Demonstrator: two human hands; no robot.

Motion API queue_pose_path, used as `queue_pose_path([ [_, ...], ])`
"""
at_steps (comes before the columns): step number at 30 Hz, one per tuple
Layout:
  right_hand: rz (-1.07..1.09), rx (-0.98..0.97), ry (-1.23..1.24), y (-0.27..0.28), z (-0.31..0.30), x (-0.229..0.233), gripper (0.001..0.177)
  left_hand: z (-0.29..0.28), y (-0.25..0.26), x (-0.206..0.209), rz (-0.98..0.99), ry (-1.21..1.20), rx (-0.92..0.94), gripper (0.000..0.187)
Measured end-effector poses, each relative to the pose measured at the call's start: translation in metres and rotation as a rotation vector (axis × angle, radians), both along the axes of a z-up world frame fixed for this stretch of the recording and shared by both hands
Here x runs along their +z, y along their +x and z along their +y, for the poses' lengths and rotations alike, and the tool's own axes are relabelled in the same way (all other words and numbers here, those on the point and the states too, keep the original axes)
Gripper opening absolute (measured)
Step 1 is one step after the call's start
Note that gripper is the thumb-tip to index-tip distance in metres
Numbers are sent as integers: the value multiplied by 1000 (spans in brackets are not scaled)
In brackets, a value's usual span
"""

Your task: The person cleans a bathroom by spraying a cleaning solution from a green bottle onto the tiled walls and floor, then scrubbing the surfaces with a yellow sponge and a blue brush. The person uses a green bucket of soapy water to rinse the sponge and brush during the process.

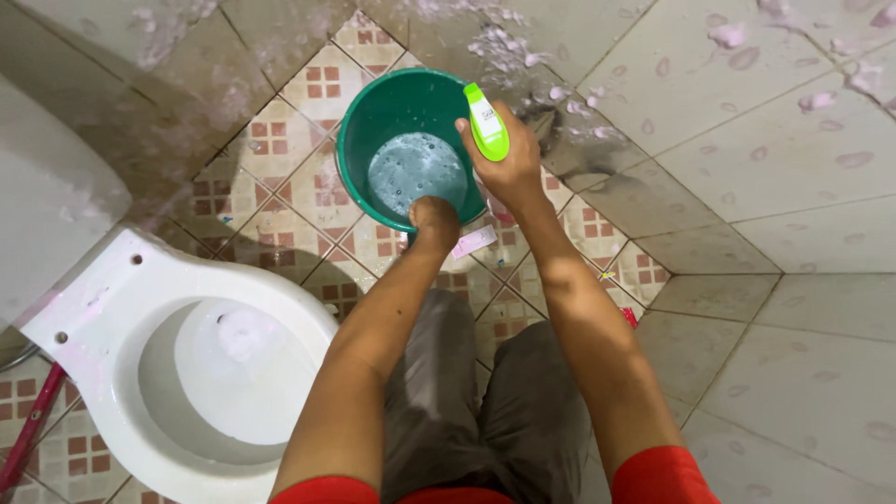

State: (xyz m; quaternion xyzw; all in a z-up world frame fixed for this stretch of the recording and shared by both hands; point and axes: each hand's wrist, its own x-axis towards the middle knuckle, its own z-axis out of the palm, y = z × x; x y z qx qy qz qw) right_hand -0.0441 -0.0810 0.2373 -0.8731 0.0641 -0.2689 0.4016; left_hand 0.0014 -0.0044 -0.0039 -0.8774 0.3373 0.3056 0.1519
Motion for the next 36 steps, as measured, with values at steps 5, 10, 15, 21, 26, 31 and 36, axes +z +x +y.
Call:
queue_pose_path([
  [5, 6, 34, 58, 11, 10, 5, 24, 1, -1, -5, 16, 1, -24, 16],
  [10, 16, 0, 69, 18, 20, 5, 24, 0, -1, -4, 8, -13, -14, 19],
  [15, -42, 131, 155, 22, 26, 14, 25, 5, -6, 10, -38, -51, -23, 19],
  [21, 42, 11, 143, 27, 37, 13, 24, 4, -6, 13, -27, -57, -19, 19],
  [26, -62, 72, 184, 25, 36, 16, 24, 3, -6, 11, -16, -59, -15, 19],
  [31, -21, -17, 235, 22, 42, 28, 22, 5, -3, 14, -16, -69, -11, 19],
  [36, -155, 178, 276, 21, 47, 36, 24, 6, -5, 15, -9, -83, -5, 20],
])
